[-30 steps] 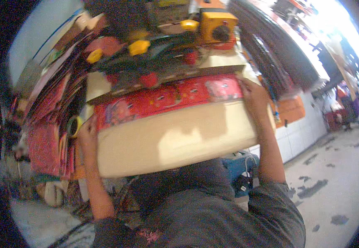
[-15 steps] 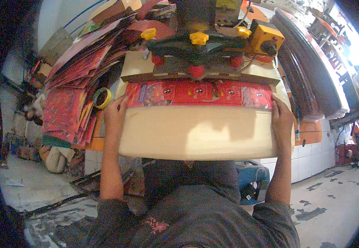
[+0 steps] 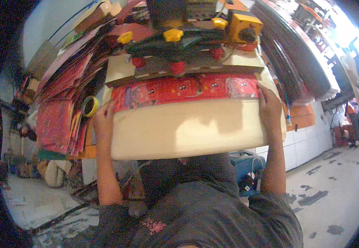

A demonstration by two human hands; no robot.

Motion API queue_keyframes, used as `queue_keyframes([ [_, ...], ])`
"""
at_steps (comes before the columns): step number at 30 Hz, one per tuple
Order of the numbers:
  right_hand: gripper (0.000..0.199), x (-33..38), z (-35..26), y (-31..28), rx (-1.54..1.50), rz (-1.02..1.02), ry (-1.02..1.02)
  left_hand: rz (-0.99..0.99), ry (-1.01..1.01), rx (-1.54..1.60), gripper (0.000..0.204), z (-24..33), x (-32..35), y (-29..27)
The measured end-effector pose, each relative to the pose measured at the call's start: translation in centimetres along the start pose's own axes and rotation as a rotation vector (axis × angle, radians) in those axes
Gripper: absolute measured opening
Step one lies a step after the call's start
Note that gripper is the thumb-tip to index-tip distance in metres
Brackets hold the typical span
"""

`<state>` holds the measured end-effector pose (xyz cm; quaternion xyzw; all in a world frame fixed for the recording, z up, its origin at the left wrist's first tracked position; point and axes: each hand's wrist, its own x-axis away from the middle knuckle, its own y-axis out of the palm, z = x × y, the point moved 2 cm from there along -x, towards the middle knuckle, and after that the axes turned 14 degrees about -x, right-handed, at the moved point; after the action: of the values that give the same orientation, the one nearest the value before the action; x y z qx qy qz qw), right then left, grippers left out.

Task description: The person aligns printed plastic packaging sheets on a heat sealing machine, seals the edges with the press, and removes the sealed plastic packaging by hand.

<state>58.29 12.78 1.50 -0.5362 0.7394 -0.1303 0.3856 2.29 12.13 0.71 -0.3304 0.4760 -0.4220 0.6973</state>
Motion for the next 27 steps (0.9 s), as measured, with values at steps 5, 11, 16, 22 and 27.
queue_keyframes([
  [5,0.03,0.1,0.4,0.3,-0.015,0.04,-0.024,-0.005,0.011,0.007,0.035,1.0,0.2,-0.7],
  [11,0.03,0.0,0.4,0.1,0.006,0.029,-0.009,-0.028,-0.022,0.044,0.038,0.9,0.0,-0.5],
  [16,0.029,-0.1,0.4,-0.1,0.012,0.022,0.001,-0.056,-0.05,0.057,0.039,1.7,0.0,-0.9],
  [22,0.028,0.1,-0.2,-0.1,0.012,0.032,0.0,-0.025,0.015,0.056,0.038,0.8,0.0,-0.4],
  [27,0.029,0.0,-0.1,0.0,-0.011,0.048,-0.023,-0.027,-0.012,0.017,0.037,1.4,0.1,-1.1],
])
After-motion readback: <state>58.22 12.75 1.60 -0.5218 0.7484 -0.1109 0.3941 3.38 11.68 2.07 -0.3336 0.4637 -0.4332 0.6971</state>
